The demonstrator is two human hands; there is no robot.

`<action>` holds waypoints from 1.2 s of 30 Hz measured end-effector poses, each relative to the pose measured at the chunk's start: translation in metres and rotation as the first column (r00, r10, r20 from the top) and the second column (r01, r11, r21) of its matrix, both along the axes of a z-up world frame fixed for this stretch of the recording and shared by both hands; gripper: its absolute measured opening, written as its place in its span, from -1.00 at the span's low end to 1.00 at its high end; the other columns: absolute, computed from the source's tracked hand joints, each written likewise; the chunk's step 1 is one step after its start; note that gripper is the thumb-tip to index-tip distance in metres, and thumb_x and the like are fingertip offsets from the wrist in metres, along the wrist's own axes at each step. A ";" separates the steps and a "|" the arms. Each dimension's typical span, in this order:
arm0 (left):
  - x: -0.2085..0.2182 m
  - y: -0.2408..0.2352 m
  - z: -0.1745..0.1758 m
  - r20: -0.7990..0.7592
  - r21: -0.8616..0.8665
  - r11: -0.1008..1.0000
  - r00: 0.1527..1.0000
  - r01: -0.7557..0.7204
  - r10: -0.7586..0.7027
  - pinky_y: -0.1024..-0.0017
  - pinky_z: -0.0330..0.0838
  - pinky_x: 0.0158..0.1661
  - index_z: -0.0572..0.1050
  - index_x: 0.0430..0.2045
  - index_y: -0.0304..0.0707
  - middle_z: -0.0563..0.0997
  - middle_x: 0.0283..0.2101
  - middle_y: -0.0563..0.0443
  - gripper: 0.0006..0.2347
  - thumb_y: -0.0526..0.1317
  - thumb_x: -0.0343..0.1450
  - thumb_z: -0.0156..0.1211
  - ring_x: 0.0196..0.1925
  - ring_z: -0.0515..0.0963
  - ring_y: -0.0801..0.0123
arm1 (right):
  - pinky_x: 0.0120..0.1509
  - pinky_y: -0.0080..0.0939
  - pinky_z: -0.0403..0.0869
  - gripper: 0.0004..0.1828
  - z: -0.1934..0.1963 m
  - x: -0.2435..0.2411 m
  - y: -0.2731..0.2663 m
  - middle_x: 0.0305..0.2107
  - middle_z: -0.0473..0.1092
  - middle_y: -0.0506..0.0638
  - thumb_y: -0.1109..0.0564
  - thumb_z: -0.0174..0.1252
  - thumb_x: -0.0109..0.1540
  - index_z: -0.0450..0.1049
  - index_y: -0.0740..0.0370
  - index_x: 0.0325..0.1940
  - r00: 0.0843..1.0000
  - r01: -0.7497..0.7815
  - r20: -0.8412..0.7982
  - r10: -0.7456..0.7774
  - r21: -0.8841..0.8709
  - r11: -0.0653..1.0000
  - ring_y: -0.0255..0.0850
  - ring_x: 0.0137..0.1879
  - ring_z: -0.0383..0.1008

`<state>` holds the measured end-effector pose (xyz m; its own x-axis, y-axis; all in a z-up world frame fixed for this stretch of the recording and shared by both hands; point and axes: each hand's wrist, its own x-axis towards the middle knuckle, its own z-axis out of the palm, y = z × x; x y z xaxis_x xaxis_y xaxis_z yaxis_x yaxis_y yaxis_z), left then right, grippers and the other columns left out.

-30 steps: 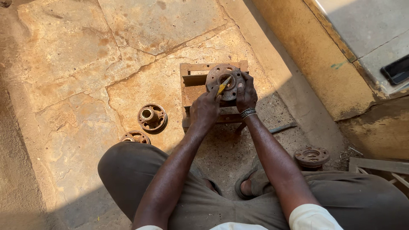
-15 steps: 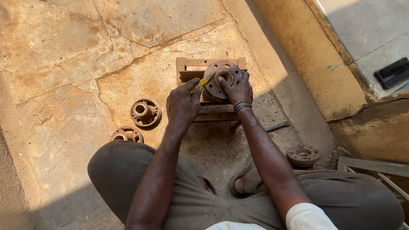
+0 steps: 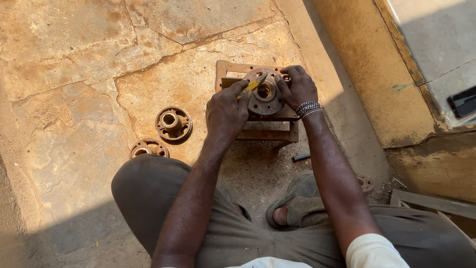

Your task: The person sits on the ground and uses a yellow-handled scraper to remove rust and debris from a circular metal part placed on a wooden stand. The person repeatedly scrapes the surface and edges of the part, occasionally rotating it to access different areas.

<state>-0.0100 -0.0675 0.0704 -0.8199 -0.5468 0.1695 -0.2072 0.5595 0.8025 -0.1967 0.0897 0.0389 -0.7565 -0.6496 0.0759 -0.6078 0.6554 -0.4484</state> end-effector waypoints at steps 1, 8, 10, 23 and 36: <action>-0.001 0.001 0.000 -0.037 -0.009 1.000 0.999 -0.006 0.006 0.29 0.55 -0.34 0.61 -0.01 -0.18 0.73 -0.29 -0.11 -0.74 -0.11 0.48 0.25 -0.42 0.67 0.32 | -0.02 -0.14 0.63 -0.60 0.013 0.007 0.006 0.13 0.43 0.11 -0.08 0.22 0.36 0.42 0.13 0.20 0.999 -0.022 -0.040 0.016 -0.148 0.989 -0.17 -0.03 0.59; -0.024 0.029 -0.003 -0.127 0.170 0.963 0.973 0.211 -0.191 0.29 0.54 -0.40 0.39 0.06 -0.23 0.56 -0.45 0.01 -0.64 0.01 0.53 0.21 -0.47 0.58 0.37 | -0.11 -0.15 0.61 -0.72 0.037 0.047 0.006 -0.11 0.53 0.00 0.12 0.28 0.33 0.47 0.11 0.12 0.868 -0.342 -0.388 0.310 -0.013 0.940 -0.11 -0.06 0.61; -0.030 0.027 -0.019 -0.312 0.313 0.897 0.926 0.312 -0.213 0.24 0.51 -0.34 0.23 0.21 -0.25 0.51 -0.41 -0.06 -0.46 0.07 0.48 0.26 -0.38 0.57 0.31 | -0.06 -0.12 0.62 -0.78 0.034 0.049 0.008 -0.18 0.52 0.03 0.13 0.23 0.36 0.49 0.14 0.10 0.943 -0.224 -0.281 0.178 -0.144 0.964 -0.12 -0.09 0.60; -0.069 0.025 -0.125 0.273 0.732 0.642 0.961 -0.228 0.030 -0.15 0.25 0.30 -0.08 0.46 -0.11 0.23 0.41 -0.37 -0.33 0.15 0.47 -0.13 0.35 0.36 -0.20 | 0.01 -0.26 0.61 -0.78 -0.006 0.060 0.037 -0.15 0.48 0.03 0.09 0.32 0.37 0.50 0.29 -0.06 0.964 -0.184 -0.266 0.019 -0.611 0.770 -0.20 -0.03 0.57; -0.068 0.015 -0.056 0.321 0.137 0.981 0.943 -0.137 0.087 0.03 0.33 0.12 0.25 0.34 0.10 0.70 -0.17 -0.04 -0.35 0.14 0.35 0.33 -0.12 0.63 0.18 | 0.02 -0.19 0.71 -0.78 -0.022 0.037 0.060 -0.12 0.40 0.02 0.21 0.24 0.41 0.39 0.34 0.06 0.986 0.065 0.130 0.102 -0.871 0.486 -0.17 -0.03 0.63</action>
